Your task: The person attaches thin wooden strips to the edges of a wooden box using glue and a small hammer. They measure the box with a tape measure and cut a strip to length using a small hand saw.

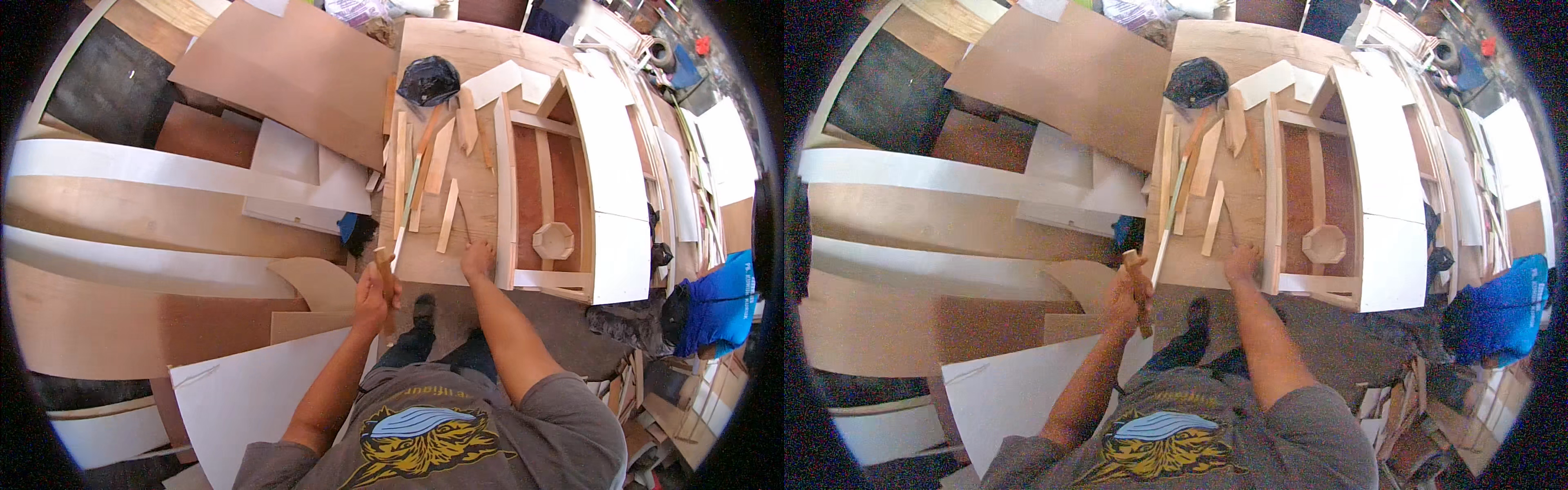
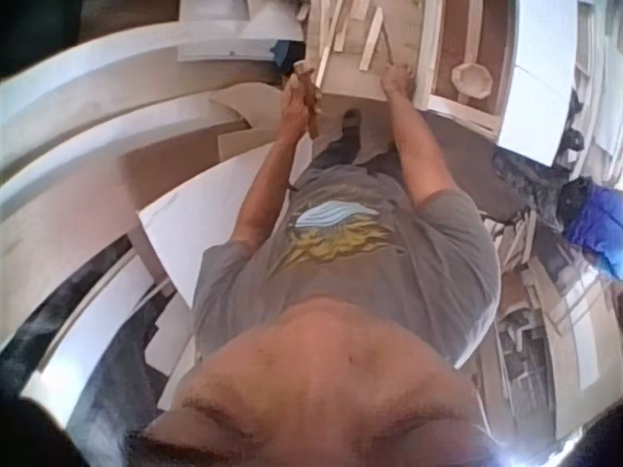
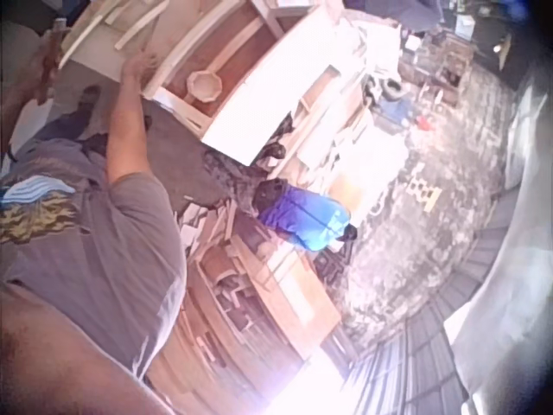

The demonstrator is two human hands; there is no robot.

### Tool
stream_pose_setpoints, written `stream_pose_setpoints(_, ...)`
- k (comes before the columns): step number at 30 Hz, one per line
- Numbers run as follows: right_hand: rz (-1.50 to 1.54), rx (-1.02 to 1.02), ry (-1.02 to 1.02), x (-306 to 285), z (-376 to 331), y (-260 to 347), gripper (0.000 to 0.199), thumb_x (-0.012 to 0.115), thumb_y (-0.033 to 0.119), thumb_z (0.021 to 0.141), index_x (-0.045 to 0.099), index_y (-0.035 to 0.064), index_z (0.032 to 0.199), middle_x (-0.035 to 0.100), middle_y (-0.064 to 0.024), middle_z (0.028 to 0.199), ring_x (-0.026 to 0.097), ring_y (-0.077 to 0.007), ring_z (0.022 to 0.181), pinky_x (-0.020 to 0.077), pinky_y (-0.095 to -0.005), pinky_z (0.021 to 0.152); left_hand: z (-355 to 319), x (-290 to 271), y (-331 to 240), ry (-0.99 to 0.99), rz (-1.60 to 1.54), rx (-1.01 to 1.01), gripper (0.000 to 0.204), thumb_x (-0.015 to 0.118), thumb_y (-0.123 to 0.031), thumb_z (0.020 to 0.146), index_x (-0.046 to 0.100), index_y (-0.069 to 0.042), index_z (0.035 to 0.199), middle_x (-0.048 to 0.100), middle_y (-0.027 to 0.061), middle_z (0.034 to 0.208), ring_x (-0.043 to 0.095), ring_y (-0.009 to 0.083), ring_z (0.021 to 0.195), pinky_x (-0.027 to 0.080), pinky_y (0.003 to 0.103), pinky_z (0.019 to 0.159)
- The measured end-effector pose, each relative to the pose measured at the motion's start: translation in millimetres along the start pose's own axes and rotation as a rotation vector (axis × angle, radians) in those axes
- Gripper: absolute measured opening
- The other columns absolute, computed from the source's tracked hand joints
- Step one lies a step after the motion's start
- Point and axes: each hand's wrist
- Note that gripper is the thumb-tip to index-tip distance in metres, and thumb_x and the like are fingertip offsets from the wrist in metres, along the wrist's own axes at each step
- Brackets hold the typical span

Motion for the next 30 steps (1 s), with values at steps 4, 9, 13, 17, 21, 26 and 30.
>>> stream_pose_setpoints(4, 0.396, 0.188, -0.113, 58, 27, -38, 0.035, 0.062, 0.026, 0.096, 0.058, 0.0014, 0.120, 0.069, -0.0208, 0.107, 0.067, -0.0372, 0.105, 0.0518, -0.0481, 0.088, 5, 19, -14, 0.152, -0.109, -0.006, 0.046, 0.037, -0.040, 0.110, 0.044, -0.007, 0.141, 0.059, 0.0057, 0.084, 0.052, 0.0105, 0.057, 0.044, 0.025, 0.051)
stream_pose_setpoints(9, 0.758, 0.210, -0.102, 24, 0, -51, 0.026, 0.057, 0.023, 0.100, 0.062, -0.0002, 0.110, 0.067, -0.0122, 0.083, 0.067, -0.0296, 0.081, 0.0524, -0.0433, 0.076, 0, 46, -23, 0.288, -0.087, -0.021, 0.039, 0.043, -0.036, 0.109, 0.047, -0.006, 0.135, 0.058, 0.0062, 0.084, 0.049, 0.0103, 0.054, 0.042, 0.024, 0.049)
stream_pose_setpoints(13, 0.887, -0.091, -0.185, -88, -70, -65, 0.029, 0.052, 0.025, 0.105, 0.064, -0.0008, 0.106, 0.060, -0.0048, 0.078, 0.056, -0.0174, 0.072, 0.0487, -0.0343, 0.071, -8, 71, -20, 0.462, 0.011, 0.044, 0.040, 0.043, -0.035, 0.109, 0.047, -0.005, 0.134, 0.057, 0.0053, 0.083, 0.049, 0.0092, 0.055, 0.040, 0.024, 0.048)
stream_pose_setpoints(17, 0.941, -0.260, -0.231, -179, -142, -96, 0.037, 0.046, 0.036, 0.107, 0.063, 0.0030, 0.106, 0.067, -0.0193, 0.093, 0.066, -0.0313, 0.092, 0.0492, -0.0393, 0.084, -28, 121, -28, 0.586, 0.120, -0.054, 0.037, 0.045, -0.034, 0.109, 0.050, -0.003, 0.128, 0.053, 0.0021, 0.077, 0.046, 0.0078, 0.054, 0.038, 0.024, 0.048)
stream_pose_setpoints(21, 0.624, -0.355, -0.245, -237, -224, -143, 0.035, 0.044, 0.040, 0.107, 0.057, 0.0082, 0.099, 0.062, -0.0212, 0.077, 0.063, -0.0458, 0.075, 0.0489, -0.0516, 0.067, -65, 172, -19, 0.742, 0.292, -0.051, 0.030, 0.048, -0.031, 0.108, 0.054, -0.004, 0.120, 0.053, 0.0030, 0.076, 0.047, 0.0087, 0.055, 0.039, 0.026, 0.049)
stream_pose_setpoints(26, 0.280, -0.348, -0.466, -255, -305, -201, 0.029, 0.054, 0.033, 0.102, 0.054, 0.0074, 0.088, 0.061, -0.0155, 0.068, 0.062, -0.0418, 0.067, 0.0456, -0.0505, 0.057, -119, 227, 6, 0.951, 0.598, 0.290, 0.029, 0.052, -0.028, 0.106, 0.059, -0.005, 0.121, 0.060, 0.0104, 0.081, 0.058, 0.0157, 0.068, 0.047, 0.033, 0.063)
stream_pose_setpoints(30, 0.156, -0.295, -0.555, -255, -364, -255, 0.029, 0.056, 0.032, 0.101, 0.053, 0.0078, 0.086, 0.060, -0.0160, 0.066, 0.063, -0.0379, 0.064, 0.0467, -0.0485, 0.055, -183, 266, 13, 1.101, 0.667, 0.333, 0.030, 0.054, -0.027, 0.105, 0.063, -0.003, 0.120, 0.062, 0.0148, 0.082, 0.060, 0.0231, 0.076, 0.049, 0.036, 0.074)
Point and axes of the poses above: each hand's wrist, its own z-axis towards the middle knuckle, its own x-axis out of the palm, y = z × x
